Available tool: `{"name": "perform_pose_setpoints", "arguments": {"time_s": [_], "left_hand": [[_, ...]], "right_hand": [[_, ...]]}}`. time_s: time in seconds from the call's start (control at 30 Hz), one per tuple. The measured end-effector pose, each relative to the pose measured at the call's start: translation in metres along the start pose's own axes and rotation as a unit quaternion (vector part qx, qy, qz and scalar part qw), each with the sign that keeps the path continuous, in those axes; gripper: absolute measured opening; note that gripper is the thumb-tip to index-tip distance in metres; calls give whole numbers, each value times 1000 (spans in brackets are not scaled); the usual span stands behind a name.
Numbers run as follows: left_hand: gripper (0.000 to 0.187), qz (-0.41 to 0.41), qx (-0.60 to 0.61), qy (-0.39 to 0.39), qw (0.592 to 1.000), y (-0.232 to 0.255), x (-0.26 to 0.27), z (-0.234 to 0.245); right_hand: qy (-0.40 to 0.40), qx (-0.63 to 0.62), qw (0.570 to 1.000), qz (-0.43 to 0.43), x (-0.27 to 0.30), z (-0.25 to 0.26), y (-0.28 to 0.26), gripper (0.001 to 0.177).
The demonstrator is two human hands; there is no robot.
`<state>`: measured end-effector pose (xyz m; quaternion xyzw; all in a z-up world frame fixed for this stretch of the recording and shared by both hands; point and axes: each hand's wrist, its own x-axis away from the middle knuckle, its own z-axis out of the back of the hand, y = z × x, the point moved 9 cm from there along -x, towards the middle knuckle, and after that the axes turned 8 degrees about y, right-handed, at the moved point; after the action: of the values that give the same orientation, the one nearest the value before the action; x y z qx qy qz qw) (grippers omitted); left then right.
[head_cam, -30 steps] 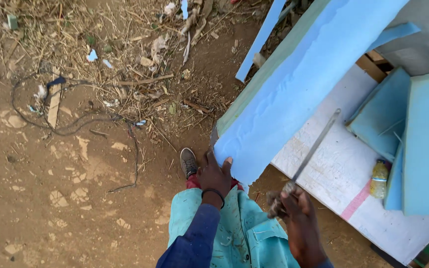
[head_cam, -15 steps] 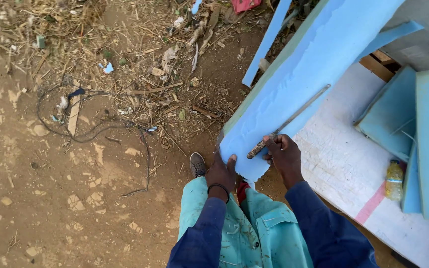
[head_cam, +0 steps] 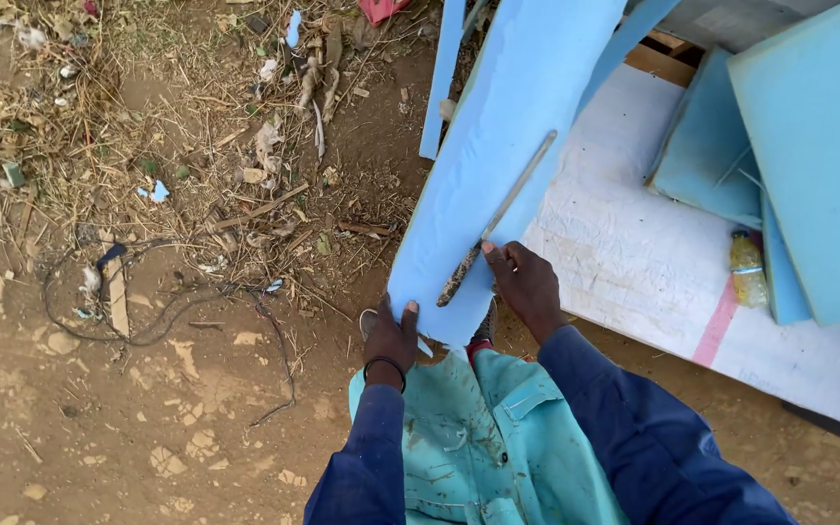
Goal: Cutting and shaping blue foam blocks using a hacksaw blade
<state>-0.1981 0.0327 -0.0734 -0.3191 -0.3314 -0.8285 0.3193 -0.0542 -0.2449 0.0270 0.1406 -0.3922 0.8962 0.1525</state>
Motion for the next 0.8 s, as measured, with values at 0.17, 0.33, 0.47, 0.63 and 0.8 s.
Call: {"name": "perform_pose_setpoints", "arguments": {"time_s": [0.17, 0.33, 0.47, 0.63, 0.8], "left_hand": [[94, -9, -10, 26, 1000, -16, -18, -6], [95, -4, -34, 8, 999, -17, -22, 3], [94, 5, -35, -1, 999, -23, -26, -3], [95, 12, -62, 7, 998, -15, -18, 8], [90, 8, -31, 27, 999, -21, -20, 15]], "right_hand": [[5, 16, 1000, -12, 9, 30, 0, 61], [9, -2, 1000, -11, 13, 54, 11, 59], [2, -13, 1000, -21, 16, 66, 28, 57], [12, -18, 999, -35, 12, 65, 55, 49], [25, -24, 998, -47, 14, 67, 68, 42]]}}
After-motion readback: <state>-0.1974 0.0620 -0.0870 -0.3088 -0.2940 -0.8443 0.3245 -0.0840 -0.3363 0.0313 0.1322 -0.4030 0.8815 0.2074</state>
